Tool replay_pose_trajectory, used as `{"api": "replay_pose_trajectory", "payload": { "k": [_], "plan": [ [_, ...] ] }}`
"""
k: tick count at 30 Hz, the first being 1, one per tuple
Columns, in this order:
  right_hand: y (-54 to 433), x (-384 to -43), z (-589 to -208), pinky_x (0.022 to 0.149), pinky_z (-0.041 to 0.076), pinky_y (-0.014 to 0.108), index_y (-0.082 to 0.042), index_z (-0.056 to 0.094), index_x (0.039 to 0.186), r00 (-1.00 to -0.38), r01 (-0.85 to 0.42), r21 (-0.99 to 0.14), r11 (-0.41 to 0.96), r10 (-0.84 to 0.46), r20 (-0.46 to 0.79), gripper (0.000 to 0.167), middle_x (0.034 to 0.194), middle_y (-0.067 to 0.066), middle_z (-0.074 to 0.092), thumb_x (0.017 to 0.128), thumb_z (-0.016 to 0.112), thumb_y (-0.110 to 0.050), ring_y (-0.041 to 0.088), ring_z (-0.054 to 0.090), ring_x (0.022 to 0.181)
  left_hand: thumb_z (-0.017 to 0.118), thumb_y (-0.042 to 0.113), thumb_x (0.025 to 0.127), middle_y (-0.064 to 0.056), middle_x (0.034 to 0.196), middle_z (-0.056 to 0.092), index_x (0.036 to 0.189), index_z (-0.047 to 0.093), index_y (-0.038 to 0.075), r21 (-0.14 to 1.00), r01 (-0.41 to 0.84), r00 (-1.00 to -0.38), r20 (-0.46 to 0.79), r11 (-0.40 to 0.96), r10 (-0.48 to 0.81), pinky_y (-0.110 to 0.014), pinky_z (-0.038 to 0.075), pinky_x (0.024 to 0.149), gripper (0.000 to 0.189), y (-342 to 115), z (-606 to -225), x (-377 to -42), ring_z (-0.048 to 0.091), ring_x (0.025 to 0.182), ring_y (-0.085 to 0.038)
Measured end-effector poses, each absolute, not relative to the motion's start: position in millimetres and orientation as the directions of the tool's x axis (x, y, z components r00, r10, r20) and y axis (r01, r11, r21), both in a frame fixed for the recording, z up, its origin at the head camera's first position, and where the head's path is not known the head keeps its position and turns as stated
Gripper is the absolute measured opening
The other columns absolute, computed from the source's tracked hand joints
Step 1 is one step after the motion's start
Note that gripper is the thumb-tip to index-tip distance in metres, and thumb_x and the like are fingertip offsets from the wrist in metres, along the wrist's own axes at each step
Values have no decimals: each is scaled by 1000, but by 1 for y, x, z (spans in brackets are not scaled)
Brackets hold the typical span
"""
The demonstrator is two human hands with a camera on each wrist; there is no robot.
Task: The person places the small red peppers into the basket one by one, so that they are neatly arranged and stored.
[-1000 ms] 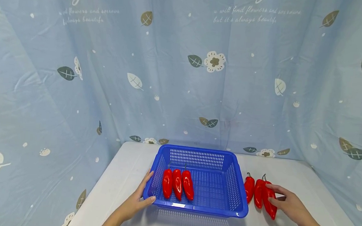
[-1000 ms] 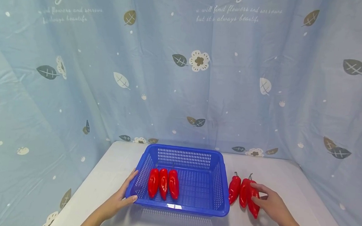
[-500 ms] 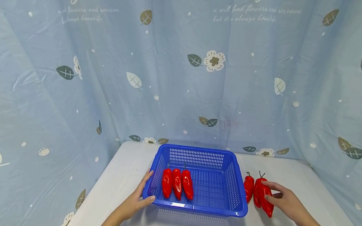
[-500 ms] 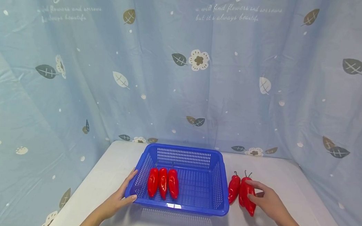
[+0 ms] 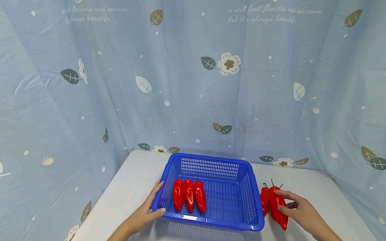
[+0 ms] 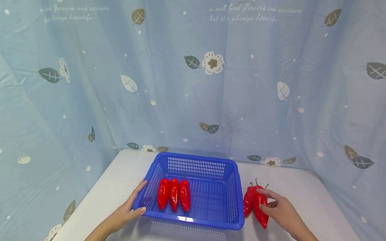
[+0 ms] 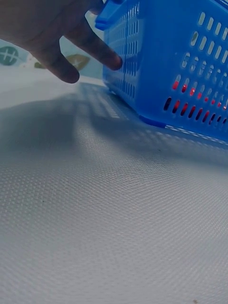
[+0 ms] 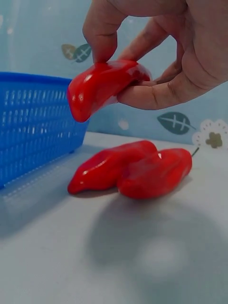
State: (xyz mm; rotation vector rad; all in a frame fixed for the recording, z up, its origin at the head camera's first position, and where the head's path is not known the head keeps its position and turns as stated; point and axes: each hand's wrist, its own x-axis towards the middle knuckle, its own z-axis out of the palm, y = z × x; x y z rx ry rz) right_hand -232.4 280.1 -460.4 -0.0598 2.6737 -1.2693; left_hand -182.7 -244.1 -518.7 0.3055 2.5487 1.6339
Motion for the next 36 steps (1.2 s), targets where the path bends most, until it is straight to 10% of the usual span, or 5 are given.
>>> {"api": "replay_pose_trajectory", "payload": {
  "k": [36],
  "plan": [
    [230,-235,-426,74,62,43,-6,58,142,-962,-74,-831,552,-258,-85,60,127,21,59,88,79,-20,27,59,99,64,28,95,-11,171,-4,165,11,28,920,139,-971,55,366,232,-73,26,110,88,-244,-518,-181,11,151,-52]
  ]
}}
